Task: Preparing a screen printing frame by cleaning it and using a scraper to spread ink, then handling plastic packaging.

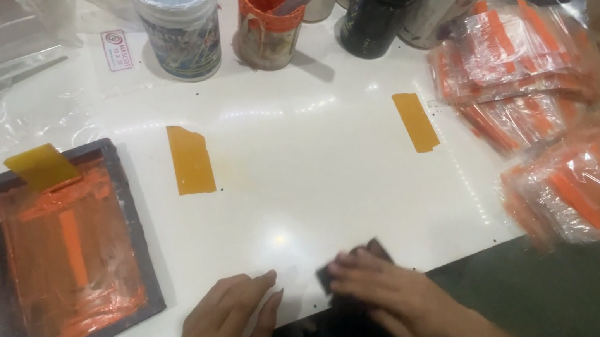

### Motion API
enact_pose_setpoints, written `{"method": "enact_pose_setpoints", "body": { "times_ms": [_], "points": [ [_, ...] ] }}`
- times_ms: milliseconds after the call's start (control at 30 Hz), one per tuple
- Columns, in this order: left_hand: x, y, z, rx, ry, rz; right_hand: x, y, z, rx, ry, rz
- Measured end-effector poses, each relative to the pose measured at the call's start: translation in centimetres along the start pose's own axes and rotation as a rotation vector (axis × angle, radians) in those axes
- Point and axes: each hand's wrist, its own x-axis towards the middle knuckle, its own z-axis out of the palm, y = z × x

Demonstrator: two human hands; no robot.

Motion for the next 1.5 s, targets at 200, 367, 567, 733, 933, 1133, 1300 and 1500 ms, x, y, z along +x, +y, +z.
{"method": "enact_pose_setpoints", "body": {
  "times_ms": [200,367,567,733,933,1133,1300,1500],
  "points": [
    [-1.4,2.6,-0.4,-0.628,-0.276,-0.454,4.5,-5.2,6.8,0.482,0.824,-0.256],
    [-2.3,6.4,1.4,-1.162,0.115,-0.868,6.0,-5.0,9.4,0.178,0.980,-0.139],
    [-1.2,6.7,-0.4,-1.055,0.371,-1.138,5.7,-6.5,5.7,0.029,0.489,0.118],
    [-2.0,5.2,0.7,-0.967,0.361,-1.073,5.3,-5.5,9.8,0.593,0.818,0.370],
    [-2.0,4.5,2.4,-0.911,0.437,-0.819,4.8,-4.6,6.8,1.058,0.646,0.921],
    [-0.9,4.4,1.7,-0.826,0.280,-0.957,1.7,2.0,7.5,0.417,0.449,0.605],
    [1.5,3.6,-1.3,-0.984,0.431,-1.116,7.1,-5.1,5.7,0.220,1.000,0.870],
    [0.1,1.1,-0.3,-1.382,0.471,-0.980,7.4,-1.8,5.3,0.493,1.018,0.603]
  ]
}}
